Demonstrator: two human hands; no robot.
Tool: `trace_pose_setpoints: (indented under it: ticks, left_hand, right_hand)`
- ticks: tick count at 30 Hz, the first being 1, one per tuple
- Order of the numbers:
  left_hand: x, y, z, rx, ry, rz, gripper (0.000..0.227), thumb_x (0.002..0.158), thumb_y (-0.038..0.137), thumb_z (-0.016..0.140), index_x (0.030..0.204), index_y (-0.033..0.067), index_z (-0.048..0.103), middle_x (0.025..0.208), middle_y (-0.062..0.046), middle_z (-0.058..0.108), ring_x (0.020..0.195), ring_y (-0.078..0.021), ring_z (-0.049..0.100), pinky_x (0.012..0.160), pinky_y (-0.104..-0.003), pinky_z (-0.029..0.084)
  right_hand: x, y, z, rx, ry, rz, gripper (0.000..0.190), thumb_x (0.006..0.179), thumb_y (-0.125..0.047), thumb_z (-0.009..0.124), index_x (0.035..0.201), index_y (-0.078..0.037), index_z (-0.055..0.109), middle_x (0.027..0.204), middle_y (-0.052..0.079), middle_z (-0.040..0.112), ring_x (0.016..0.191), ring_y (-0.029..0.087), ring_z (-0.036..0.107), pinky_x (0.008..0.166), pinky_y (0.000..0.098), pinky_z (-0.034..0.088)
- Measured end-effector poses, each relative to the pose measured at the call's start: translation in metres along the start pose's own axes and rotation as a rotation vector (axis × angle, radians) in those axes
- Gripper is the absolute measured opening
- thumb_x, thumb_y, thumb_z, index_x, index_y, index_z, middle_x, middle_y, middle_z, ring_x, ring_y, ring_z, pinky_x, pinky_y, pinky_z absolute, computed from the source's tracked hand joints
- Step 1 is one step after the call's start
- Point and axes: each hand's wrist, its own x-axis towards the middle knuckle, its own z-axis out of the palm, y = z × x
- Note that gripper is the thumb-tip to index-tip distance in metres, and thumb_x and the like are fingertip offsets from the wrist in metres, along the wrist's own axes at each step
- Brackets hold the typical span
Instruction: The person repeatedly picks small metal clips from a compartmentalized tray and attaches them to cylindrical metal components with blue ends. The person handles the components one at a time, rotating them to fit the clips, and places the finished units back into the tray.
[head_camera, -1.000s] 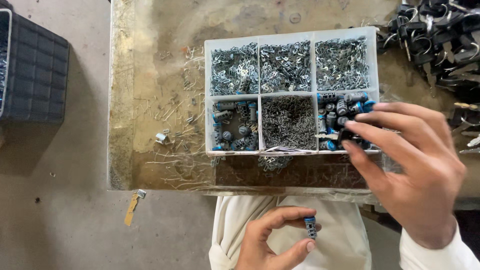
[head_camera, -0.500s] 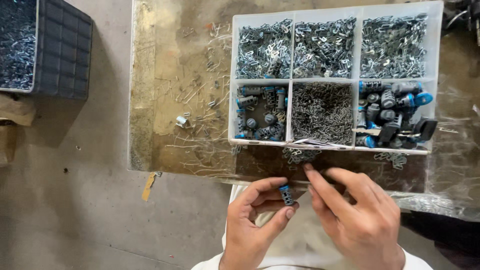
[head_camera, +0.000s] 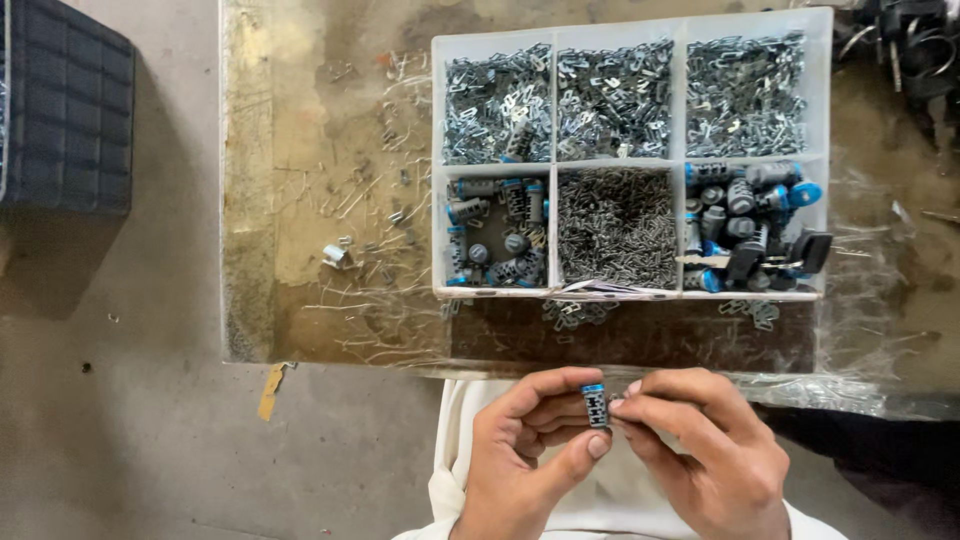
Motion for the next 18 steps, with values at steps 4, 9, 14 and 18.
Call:
trace_pose_setpoints:
  ticks: [4, 9, 14, 18]
  left_hand:
    - [0.001, -0.001, 0.007, 0.024, -0.056, 0.047, 0.052, 0.087, 0.009, 0.082, 0.133, -0.0047, 0.063, 0.115, -0.013, 0.076, 0.111, -0.0179, 0.073, 0.104, -0.034, 0.059]
    - [0.0, 0.002, 0.013, 0.116, -0.028, 0.067, 0.05, 0.087, 0.004, 0.08, 0.135, -0.0038, 0.066, 0.117, -0.012, 0.077, 0.111, -0.0173, 0.073, 0.102, -0.033, 0.058]
    - [-0.003, 0.009, 0.015, 0.204, -0.055, 0.102, 0.049, 0.089, 0.0, 0.077, 0.137, -0.0004, 0.067, 0.118, -0.011, 0.077, 0.11, -0.0156, 0.073, 0.1, -0.03, 0.058]
    - [-0.002, 0.014, 0.017, 0.286, -0.057, 0.168, 0.048, 0.088, -0.001, 0.077, 0.135, 0.002, 0.07, 0.121, -0.013, 0.077, 0.11, -0.0161, 0.074, 0.099, -0.03, 0.059]
  right_hand:
    - [-0.008, 0.004, -0.003, 0.111, 0.034, 0.138, 0.026, 0.075, -0.003, 0.083, 0.1, 0.0, 0.074, 0.102, 0.01, 0.074, 0.096, 0.02, 0.074, 0.081, 0.0301, 0.059]
    - [-0.014, 0.0, -0.015, 0.27, 0.066, 0.223, 0.021, 0.08, 0.001, 0.081, 0.1, 0.001, 0.074, 0.099, 0.013, 0.076, 0.091, 0.018, 0.076, 0.077, 0.0259, 0.061]
    - [-0.012, -0.004, -0.014, 0.237, 0.034, 0.245, 0.018, 0.083, 0.0, 0.079, 0.101, 0.0, 0.074, 0.107, 0.015, 0.076, 0.097, 0.021, 0.077, 0.082, 0.0283, 0.064]
    - [-0.007, -0.008, -0.013, 0.056, -0.015, 0.256, 0.02, 0.078, -0.002, 0.081, 0.098, -0.001, 0.077, 0.106, 0.015, 0.075, 0.097, 0.02, 0.076, 0.081, 0.0282, 0.063]
